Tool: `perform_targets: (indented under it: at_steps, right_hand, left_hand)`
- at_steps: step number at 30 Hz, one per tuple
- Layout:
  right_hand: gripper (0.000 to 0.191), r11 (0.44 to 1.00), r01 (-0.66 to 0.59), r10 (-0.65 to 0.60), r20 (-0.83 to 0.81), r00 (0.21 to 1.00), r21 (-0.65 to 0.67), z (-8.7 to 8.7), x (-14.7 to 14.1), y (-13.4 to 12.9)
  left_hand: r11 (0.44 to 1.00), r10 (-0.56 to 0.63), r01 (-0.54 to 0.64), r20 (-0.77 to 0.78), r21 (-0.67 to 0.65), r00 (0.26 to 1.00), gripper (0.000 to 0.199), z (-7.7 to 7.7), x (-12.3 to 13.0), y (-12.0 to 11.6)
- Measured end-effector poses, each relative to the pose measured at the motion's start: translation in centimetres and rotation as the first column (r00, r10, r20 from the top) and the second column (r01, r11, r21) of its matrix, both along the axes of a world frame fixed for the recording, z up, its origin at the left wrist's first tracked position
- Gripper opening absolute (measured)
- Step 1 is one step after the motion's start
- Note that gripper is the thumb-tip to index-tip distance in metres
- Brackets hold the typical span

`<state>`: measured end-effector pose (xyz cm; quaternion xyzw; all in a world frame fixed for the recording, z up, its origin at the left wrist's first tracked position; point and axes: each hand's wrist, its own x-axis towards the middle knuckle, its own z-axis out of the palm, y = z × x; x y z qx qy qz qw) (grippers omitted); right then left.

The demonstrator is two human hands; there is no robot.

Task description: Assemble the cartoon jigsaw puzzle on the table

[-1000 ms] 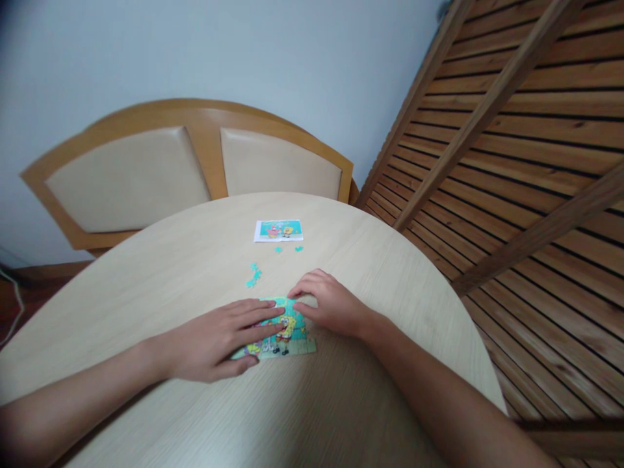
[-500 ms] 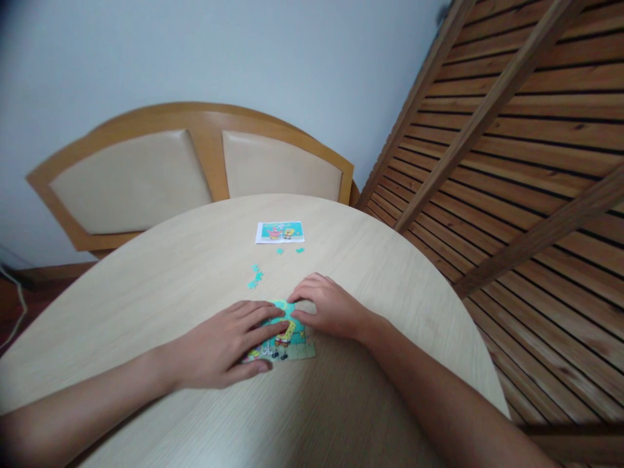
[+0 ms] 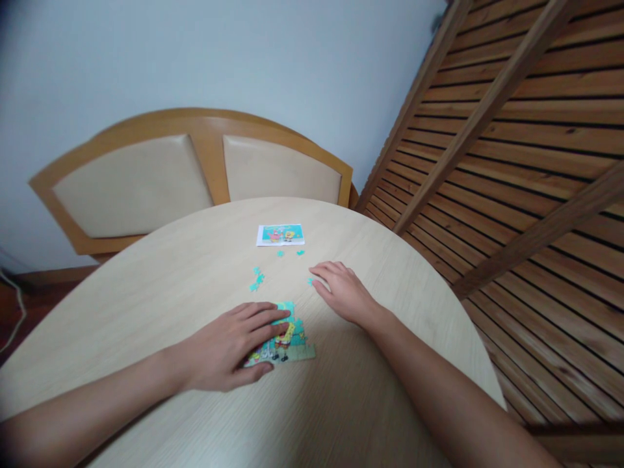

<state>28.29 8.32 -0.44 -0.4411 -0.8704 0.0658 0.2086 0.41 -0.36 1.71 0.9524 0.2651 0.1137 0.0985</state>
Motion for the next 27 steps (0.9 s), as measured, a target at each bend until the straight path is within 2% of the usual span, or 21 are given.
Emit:
perform_targets:
  at_steps: [6,14,20,24,27]
  right_hand:
    - [0.050,0.996,0.086,-0.083,0.064,0.994,-0.034,-1.0,-1.4,0.8]
    - [0.060,0.995,0.079,-0.070,0.142,0.987,-0.057,-0.8,-2.4,2.5]
    - [0.052,0.988,0.150,-0.146,0.145,0.979,-0.021,-0.4,-3.6,3.2]
    - [0.046,0.966,0.256,-0.260,0.147,0.954,0.046,-0.2,-3.3,2.6]
    - [0.041,0.953,0.289,-0.301,0.187,0.935,0.088,0.4,-2.6,2.0]
  left_hand:
    - [1.000,-0.015,0.015,0.034,0.000,0.999,0.050,-0.1,0.1,0.2]
    - [1.000,-0.013,0.012,0.032,0.011,0.999,0.048,-0.3,0.2,0.4]
    - [1.000,-0.008,0.008,0.007,0.019,1.000,0.051,-0.4,-0.1,0.3]
    - [1.000,0.009,-0.009,0.002,0.026,1.000,0.051,-0.4,-0.4,0.4]
    - [0.999,0.029,-0.029,-0.004,0.026,1.000,0.053,-0.4,-0.7,0.6]
